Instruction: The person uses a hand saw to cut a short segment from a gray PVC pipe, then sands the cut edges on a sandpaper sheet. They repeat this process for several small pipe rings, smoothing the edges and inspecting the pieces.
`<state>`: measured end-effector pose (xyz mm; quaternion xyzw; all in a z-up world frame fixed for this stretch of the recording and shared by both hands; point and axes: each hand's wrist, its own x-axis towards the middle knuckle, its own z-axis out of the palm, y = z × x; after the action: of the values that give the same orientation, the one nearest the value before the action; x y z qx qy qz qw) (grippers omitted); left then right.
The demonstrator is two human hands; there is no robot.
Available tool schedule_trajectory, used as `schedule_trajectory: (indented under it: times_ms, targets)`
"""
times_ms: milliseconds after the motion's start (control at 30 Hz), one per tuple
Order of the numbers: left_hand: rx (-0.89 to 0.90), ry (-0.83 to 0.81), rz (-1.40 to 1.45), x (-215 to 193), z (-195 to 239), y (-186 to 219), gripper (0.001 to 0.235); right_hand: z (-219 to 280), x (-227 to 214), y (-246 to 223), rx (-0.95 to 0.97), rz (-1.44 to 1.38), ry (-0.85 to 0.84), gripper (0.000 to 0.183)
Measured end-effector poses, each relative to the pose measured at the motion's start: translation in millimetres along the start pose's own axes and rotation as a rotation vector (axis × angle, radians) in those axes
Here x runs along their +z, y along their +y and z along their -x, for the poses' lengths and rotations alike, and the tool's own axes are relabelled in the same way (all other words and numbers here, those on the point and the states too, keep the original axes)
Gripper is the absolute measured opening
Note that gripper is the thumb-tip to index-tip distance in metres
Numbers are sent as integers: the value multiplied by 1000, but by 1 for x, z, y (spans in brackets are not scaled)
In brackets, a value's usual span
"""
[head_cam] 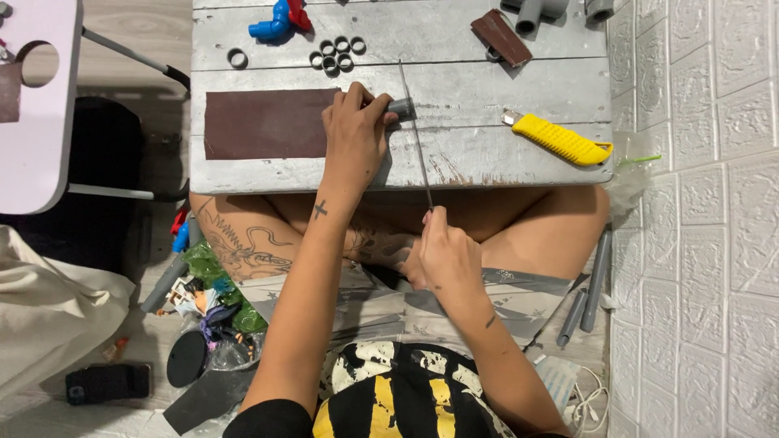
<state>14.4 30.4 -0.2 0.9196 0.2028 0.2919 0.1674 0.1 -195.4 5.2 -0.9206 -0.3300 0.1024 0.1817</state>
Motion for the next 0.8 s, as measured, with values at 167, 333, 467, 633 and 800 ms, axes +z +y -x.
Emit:
schedule_trajectory:
  times_ms: [167,333,467,633,800]
  targets:
    - [6,-4,18,-5,0,4,8,-4,4,6,-52,-6,-22,24]
    - [58,28,12,-3,2,4,9,-30,-11,-11,13,-84,-78,27]
    - [34,25,5,-4,1,4,8,-24,-6,-13,-10,-54,-85,26]
    - [50,34,8,-2,1,2,8,-19,-5,-9,-45,13,-14,27]
    - [53,45,-33,-2,1,3,11,-58,-14,-21,15,-23,-61,31]
